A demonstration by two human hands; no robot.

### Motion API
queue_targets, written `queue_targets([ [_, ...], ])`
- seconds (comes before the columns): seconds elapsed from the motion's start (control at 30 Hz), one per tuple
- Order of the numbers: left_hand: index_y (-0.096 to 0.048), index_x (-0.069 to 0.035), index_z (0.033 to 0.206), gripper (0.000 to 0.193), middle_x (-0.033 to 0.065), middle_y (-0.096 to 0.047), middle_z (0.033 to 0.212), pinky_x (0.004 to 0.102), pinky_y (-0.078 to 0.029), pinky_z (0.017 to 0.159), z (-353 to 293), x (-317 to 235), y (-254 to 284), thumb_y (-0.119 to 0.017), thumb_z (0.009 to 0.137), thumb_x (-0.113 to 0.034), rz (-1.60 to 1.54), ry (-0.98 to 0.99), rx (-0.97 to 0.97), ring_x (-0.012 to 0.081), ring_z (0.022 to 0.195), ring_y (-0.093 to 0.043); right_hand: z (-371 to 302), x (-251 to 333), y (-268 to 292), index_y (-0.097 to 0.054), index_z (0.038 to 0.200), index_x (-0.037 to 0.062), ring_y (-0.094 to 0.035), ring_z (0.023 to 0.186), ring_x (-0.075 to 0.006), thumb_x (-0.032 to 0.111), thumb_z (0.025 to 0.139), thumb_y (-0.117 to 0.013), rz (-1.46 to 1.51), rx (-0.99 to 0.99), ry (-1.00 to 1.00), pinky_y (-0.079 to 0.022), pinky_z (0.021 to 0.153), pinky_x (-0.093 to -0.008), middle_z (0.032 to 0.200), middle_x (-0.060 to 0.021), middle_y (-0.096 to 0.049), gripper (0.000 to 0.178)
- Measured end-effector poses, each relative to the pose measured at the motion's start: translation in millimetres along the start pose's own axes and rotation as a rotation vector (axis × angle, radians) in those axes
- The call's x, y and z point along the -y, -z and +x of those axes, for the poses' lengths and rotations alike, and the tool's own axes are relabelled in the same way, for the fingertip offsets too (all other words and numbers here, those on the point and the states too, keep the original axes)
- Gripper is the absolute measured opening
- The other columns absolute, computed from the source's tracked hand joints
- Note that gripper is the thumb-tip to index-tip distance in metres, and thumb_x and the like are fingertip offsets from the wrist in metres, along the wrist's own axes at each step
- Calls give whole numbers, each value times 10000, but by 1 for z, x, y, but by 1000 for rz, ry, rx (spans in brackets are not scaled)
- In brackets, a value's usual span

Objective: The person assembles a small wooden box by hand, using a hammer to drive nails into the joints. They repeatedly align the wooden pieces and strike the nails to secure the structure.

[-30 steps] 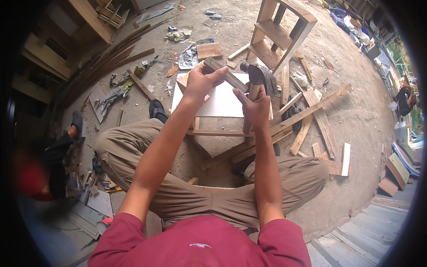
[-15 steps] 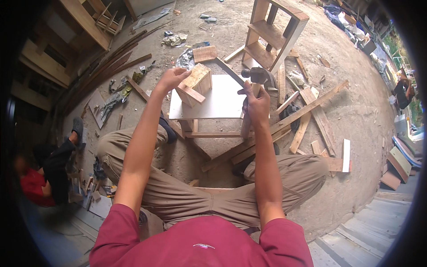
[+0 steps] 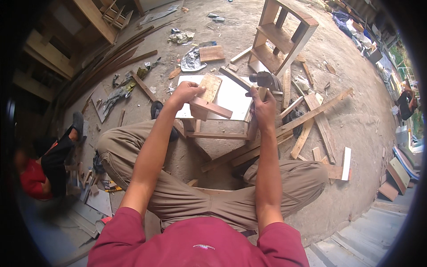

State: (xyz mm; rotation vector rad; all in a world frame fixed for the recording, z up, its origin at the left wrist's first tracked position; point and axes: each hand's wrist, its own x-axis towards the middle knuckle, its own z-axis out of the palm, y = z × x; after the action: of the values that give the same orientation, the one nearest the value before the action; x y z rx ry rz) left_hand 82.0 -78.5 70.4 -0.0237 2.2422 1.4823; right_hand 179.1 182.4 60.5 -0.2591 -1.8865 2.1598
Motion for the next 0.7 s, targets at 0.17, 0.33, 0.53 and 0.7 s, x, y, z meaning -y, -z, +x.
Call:
queue_targets([
  [0.17,-694,52,1034,386,91,-695,894,280,-509,671,-7,6,-2,-728,867,-294,-78,14,35,133,734,-637,3,-14,-12,-647,882,25,-440,414,-32,294,945,-676,-57,60,25,-344,372,-203,616,16,-582,278],
  [0.33,-691,53,1027,376,79,-687,878,276,-503,628,-2,18,12,-722,877,-291,-137,11,67,123,714,-628,16,-24,-30,-640,875,27,-431,404,-36,258,943,-680,-123,72,31,-333,365,-212,563,35,-525,244],
  [0.53,-676,28,1072,367,76,-682,935,273,-523,669,-4,18,19,-703,901,-295,-188,60,121,132,773,-636,27,-29,-44,-630,876,28,-431,404,-39,244,945,-678,-147,135,12,-327,360,-218,543,42,-498,232],
  [0.7,-589,0,1272,465,131,-643,1196,357,-521,881,3,17,35,-684,918,-286,-273,13,-10,193,1084,-611,34,-29,-44,-617,910,19,-456,396,-46,206,921,-703,-182,162,23,-345,346,-227,563,30,-532,207],
])
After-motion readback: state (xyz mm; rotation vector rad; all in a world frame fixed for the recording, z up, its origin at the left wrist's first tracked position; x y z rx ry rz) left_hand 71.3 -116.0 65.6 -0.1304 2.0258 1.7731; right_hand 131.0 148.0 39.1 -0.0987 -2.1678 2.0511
